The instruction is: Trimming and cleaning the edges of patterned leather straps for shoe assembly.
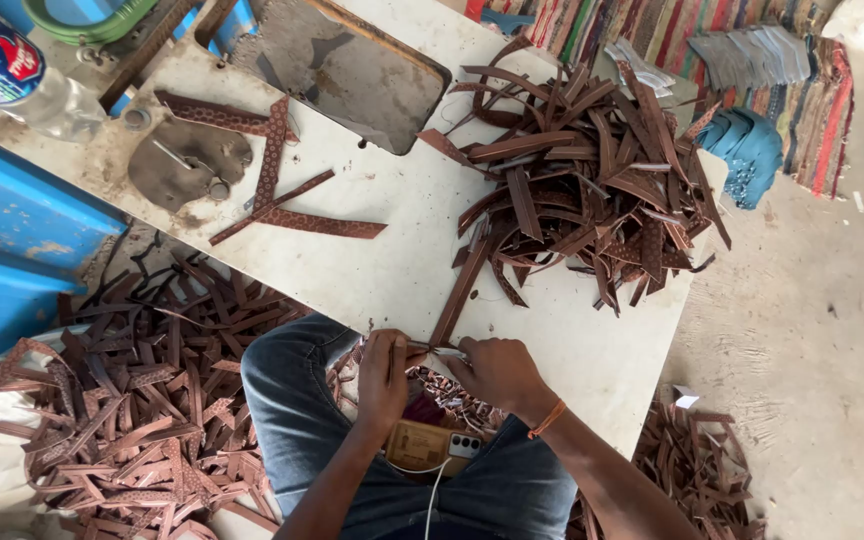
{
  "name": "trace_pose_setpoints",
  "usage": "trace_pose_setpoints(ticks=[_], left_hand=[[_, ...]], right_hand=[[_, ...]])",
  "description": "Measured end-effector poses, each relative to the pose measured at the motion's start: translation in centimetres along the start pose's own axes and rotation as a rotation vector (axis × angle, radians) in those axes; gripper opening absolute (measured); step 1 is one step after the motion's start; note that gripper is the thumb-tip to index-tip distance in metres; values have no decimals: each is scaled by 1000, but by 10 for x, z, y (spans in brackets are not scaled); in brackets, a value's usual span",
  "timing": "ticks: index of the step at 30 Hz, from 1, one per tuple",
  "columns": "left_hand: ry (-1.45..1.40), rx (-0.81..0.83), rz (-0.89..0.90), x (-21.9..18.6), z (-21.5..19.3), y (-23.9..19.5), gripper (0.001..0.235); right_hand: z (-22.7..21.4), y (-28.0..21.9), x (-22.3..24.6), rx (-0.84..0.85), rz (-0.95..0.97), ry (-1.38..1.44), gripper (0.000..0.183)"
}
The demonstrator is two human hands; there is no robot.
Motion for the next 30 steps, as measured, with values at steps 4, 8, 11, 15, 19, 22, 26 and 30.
trace_pose_setpoints(ticks=[4,8,11,15,19,22,26,30], left_hand=[[9,23,16,1,0,2,27],[-56,47,-21,19,0,2,28],[-135,18,-87,27,-8,1,29],[-89,30,-84,15,-15,-4,31],[-166,103,-40,18,-23,-3,29],[404,-216,321,-23,-100,-4,25],[558,-411,-339,20,-200,-22,46],[454,-251,-510,170,-210,-91,46]], right_hand=[[1,3,7,-11,-44,-45,42],[12,5,3,6,-48,-53,44],[13,-2,-10,-25,41,7,42],[-27,-26,5,-281,133,41,64],[12,-35,-8,-306,85,68,47],[9,-37,-11,-250,76,92,49],[7,-35,-11,-230,114,316,49],[-14,-17,72,-292,-83,646,48]])
Point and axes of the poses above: each hand's wrist, its own y-axis towards the middle knuckle, its own z-axis out of the palm, x = y × z, the point moved 10 cm from there along y, towards the middle knuckle
